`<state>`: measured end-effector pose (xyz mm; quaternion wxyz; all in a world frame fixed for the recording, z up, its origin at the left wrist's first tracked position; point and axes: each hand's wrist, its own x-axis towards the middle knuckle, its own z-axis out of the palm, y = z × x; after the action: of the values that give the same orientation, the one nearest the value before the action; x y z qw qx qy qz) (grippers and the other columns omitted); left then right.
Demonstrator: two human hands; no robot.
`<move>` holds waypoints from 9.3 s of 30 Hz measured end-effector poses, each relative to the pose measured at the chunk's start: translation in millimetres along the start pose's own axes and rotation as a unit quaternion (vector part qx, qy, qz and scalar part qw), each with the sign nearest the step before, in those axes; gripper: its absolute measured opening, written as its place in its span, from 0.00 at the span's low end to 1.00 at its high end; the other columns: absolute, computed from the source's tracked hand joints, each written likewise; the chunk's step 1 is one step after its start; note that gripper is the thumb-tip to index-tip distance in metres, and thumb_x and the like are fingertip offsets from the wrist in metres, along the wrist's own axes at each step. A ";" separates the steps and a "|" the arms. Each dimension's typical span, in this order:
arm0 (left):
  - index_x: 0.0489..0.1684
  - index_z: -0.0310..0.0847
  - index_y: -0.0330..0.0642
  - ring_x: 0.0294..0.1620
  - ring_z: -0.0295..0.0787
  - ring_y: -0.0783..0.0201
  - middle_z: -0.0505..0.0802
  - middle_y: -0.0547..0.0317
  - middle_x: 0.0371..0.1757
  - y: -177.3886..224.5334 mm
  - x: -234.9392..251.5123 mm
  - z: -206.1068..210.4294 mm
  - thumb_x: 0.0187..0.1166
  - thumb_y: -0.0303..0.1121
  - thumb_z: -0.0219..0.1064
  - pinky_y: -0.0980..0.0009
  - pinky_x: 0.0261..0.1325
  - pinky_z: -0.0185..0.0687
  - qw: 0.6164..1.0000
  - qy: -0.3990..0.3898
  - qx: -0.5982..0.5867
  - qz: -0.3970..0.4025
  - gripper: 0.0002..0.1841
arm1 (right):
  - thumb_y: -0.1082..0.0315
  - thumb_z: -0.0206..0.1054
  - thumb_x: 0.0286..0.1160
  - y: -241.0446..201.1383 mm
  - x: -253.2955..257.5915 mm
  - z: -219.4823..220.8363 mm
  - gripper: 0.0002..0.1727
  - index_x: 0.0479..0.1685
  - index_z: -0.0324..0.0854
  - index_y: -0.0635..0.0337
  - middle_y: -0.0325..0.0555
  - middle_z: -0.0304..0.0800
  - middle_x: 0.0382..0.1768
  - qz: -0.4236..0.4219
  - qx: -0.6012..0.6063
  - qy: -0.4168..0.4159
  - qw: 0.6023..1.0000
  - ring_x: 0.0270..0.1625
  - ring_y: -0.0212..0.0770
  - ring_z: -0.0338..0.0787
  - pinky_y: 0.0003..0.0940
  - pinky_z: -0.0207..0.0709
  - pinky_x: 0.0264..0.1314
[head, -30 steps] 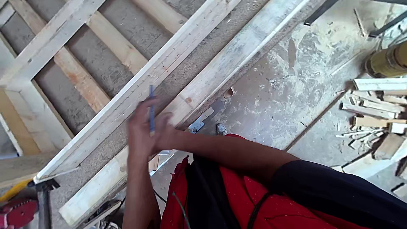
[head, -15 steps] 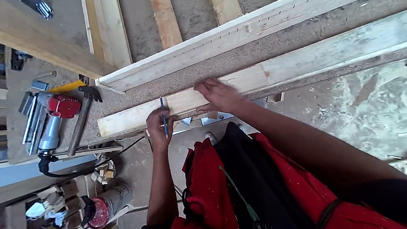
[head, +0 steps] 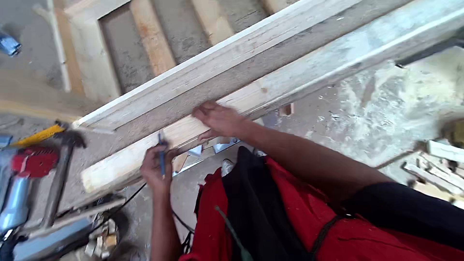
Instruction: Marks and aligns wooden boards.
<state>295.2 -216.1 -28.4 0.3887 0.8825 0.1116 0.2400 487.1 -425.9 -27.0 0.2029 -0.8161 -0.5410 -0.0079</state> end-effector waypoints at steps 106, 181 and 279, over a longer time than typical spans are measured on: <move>0.52 0.70 0.34 0.45 0.91 0.59 0.91 0.55 0.39 181.7 10.4 317.4 0.64 0.26 0.79 0.59 0.54 0.88 0.980 0.175 -0.088 0.021 0.23 | 0.28 0.65 0.70 278.4 -209.3 -142.0 0.43 0.69 0.77 0.58 0.54 0.88 0.61 -0.026 -0.065 0.000 0.998 0.66 0.54 0.87 0.47 0.71 0.77; 0.61 0.87 0.44 0.38 0.92 0.49 0.93 0.48 0.49 429.2 234.0 473.9 0.90 0.42 0.57 0.46 0.38 0.85 0.858 -0.315 0.309 0.261 0.17 | 0.41 0.78 0.62 290.0 -208.6 -129.6 0.40 0.73 0.75 0.54 0.54 0.88 0.57 -0.016 0.018 0.046 0.999 0.64 0.55 0.85 0.54 0.70 0.72; 0.47 0.71 0.41 0.44 0.93 0.58 0.92 0.58 0.41 373.8 48.3 587.7 0.60 0.23 0.81 0.60 0.48 0.93 0.975 0.153 -0.160 0.019 0.22 | 0.33 0.70 0.70 529.6 -396.5 -279.3 0.41 0.74 0.76 0.55 0.52 0.87 0.67 -0.017 -0.031 -0.020 0.999 0.74 0.53 0.83 0.48 0.68 0.84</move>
<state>640.6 -820.9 -78.0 0.4986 0.7637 0.1125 0.3943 849.9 -1045.7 -33.7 0.1662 -0.8127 -0.5584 -0.0116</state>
